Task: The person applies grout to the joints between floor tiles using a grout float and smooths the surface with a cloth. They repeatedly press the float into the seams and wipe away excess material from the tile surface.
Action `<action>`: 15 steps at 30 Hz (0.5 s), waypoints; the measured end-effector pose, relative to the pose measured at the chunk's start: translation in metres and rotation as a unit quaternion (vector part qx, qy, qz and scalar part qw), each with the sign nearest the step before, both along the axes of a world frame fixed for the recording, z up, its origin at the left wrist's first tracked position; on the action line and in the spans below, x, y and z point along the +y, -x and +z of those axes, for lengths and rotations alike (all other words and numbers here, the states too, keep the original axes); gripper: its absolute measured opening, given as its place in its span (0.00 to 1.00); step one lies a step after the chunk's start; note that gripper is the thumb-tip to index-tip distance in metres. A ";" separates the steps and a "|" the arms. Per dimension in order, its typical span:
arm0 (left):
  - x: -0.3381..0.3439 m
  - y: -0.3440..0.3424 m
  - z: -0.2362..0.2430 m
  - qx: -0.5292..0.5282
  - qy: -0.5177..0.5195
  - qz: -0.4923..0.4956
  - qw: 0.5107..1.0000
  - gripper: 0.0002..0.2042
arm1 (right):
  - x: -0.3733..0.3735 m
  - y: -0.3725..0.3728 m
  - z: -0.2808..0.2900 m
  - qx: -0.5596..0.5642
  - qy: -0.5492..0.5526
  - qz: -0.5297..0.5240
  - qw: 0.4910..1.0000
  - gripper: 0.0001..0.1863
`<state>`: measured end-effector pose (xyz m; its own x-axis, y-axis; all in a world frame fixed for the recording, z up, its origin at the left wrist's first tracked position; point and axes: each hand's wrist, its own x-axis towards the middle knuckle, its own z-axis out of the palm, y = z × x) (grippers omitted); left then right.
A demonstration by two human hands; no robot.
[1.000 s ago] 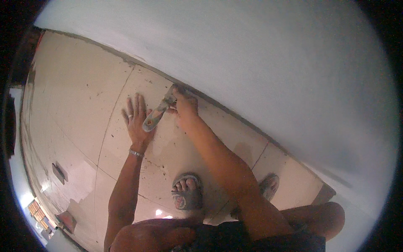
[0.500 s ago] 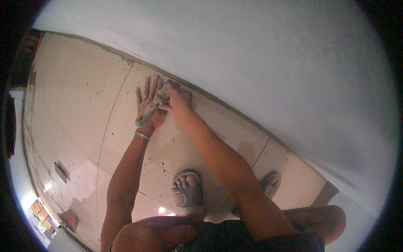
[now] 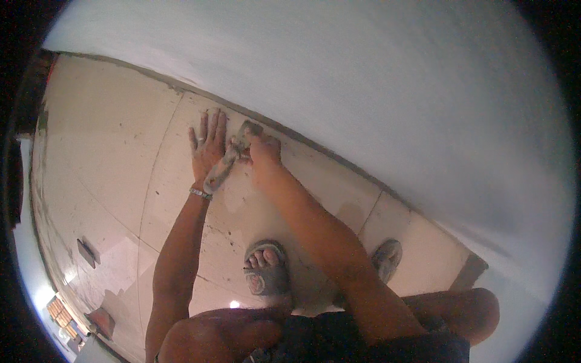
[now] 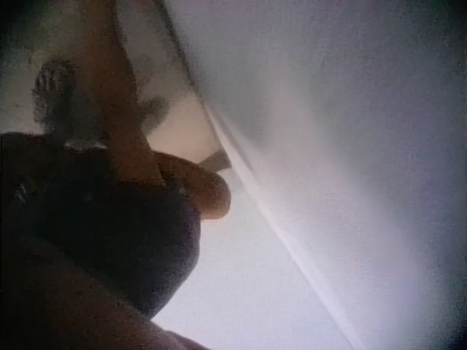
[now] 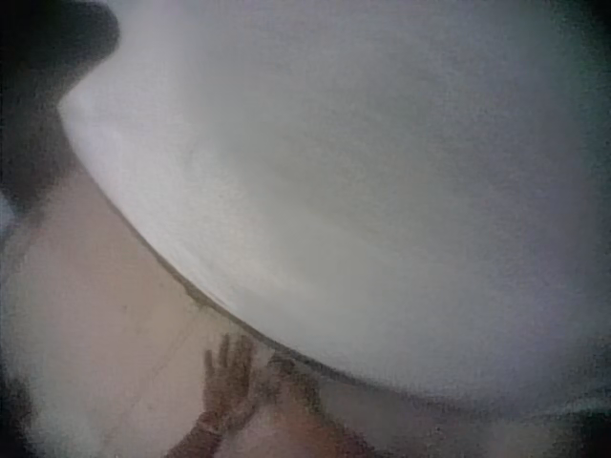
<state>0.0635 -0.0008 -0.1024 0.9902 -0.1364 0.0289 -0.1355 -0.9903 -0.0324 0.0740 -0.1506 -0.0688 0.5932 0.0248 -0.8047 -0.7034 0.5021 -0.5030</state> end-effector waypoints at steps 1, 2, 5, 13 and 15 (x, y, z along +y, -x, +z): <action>-0.003 0.000 0.000 0.000 -0.002 -0.002 1.000 0.35 | -0.004 -0.004 -0.005 -0.007 -0.014 -0.008 1.000 0.15; -0.005 -0.003 -0.001 0.001 -0.004 -0.005 1.000 0.35 | -0.009 -0.006 -0.010 -0.014 -0.029 -0.016 0.999 0.17; -0.008 0.002 0.003 0.009 -0.019 0.000 1.000 0.36 | -0.007 0.004 -0.003 -0.015 -0.025 0.018 0.999 0.15; -0.008 0.003 0.004 -0.010 0.018 -0.011 1.000 0.42 | -0.015 -0.002 0.008 -0.002 -0.004 -0.002 1.000 0.13; -0.008 0.004 0.005 -0.005 0.009 -0.016 1.000 0.44 | -0.014 -0.007 0.004 -0.008 -0.009 -0.040 0.999 0.11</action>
